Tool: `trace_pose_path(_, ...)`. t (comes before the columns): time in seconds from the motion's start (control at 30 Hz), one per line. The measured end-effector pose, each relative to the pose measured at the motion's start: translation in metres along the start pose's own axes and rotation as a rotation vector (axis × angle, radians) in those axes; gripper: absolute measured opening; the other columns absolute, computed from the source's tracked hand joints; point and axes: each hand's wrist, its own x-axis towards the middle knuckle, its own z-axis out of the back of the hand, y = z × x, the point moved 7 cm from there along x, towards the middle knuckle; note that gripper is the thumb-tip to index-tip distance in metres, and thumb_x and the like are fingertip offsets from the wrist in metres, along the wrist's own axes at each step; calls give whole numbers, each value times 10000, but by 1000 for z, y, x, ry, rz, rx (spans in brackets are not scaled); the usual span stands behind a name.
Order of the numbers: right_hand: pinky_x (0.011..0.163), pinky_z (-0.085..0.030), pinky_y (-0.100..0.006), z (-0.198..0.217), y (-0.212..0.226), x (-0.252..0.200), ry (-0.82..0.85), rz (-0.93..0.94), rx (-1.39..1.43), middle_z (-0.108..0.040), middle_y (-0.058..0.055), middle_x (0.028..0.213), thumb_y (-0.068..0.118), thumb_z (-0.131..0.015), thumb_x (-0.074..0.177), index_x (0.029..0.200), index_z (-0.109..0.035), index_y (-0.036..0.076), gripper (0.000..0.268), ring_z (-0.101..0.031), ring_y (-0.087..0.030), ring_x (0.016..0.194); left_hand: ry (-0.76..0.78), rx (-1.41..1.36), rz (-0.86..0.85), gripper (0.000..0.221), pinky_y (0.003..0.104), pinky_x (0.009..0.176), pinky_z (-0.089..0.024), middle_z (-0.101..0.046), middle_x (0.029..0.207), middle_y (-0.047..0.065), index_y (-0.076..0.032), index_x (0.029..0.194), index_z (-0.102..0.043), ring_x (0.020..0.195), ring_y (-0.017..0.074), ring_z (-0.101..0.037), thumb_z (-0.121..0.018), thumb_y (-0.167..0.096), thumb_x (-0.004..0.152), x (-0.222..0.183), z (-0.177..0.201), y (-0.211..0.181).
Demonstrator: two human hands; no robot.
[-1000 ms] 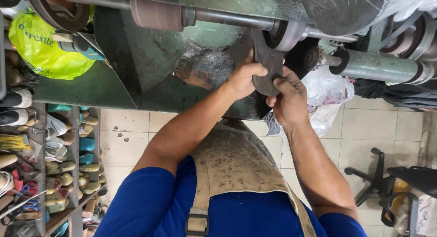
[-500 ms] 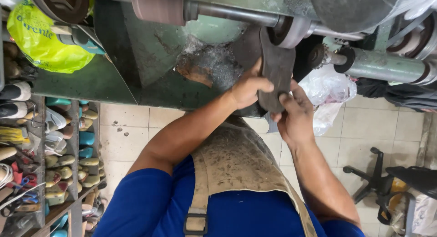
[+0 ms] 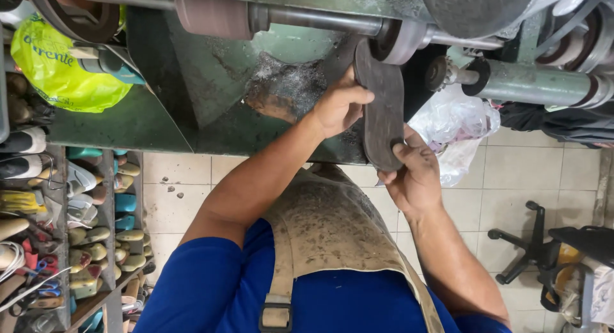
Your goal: Grinding the edges of a shoe sole using a shoe repair machine
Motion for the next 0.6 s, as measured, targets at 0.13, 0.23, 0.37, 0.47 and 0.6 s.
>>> trace_pose_path(0.13, 384, -501, -248, 3, 2, -1, -8, 9, -16, -686, -208, 746, 16, -578, 909, 1244, -614, -11, 338, -601, -140, 436, -25, -44, 21, 550, 449, 823, -625, -687, 1089, 115, -166, 1301, -569, 980, 298, -708, -657, 34, 797, 6, 17, 20)
trace_pose_path(0.23, 378, -496, -245, -10, 8, -18, -29, 17, -40, -676, -221, 748, 12, -572, 910, 1248, -600, -17, 341, -600, -149, 426, 27, -18, 34, 586, 454, 893, -610, -688, 1121, 105, -202, 1306, -578, 1027, 286, -695, -683, 7, 768, -14, -6, 16)
trace_pose_path(0.37, 380, -485, -243, -9, 3, -10, -29, -2, -38, -666, -207, 759, 25, -593, 911, 1253, -607, -8, 345, -567, -132, 427, 23, -54, -16, 641, 453, 952, -582, -675, 1174, 91, -188, 1367, -544, 1105, 276, -671, -662, 50, 783, -13, -12, 6)
trace_pose_path(0.47, 390, -485, -246, -8, 0, 17, 10, 24, -32, -666, -199, 760, 37, -586, 920, 1239, -613, -8, 324, -566, -128, 440, 58, -54, -29, 595, 461, 987, -554, -682, 1193, 82, -214, 1322, -566, 1109, 289, -665, -667, 27, 788, 6, 2, -5)
trace_pose_path(0.6, 396, -408, -199, -15, -3, 47, -23, -121, -76, -604, -72, 752, 45, -571, 926, 1186, -631, 37, 267, -476, -89, 425, 96, 39, 2, 281, 438, 875, -485, -569, 1019, 64, -191, 1138, -536, 975, 240, -535, -616, -82, 893, 5, -21, -50)
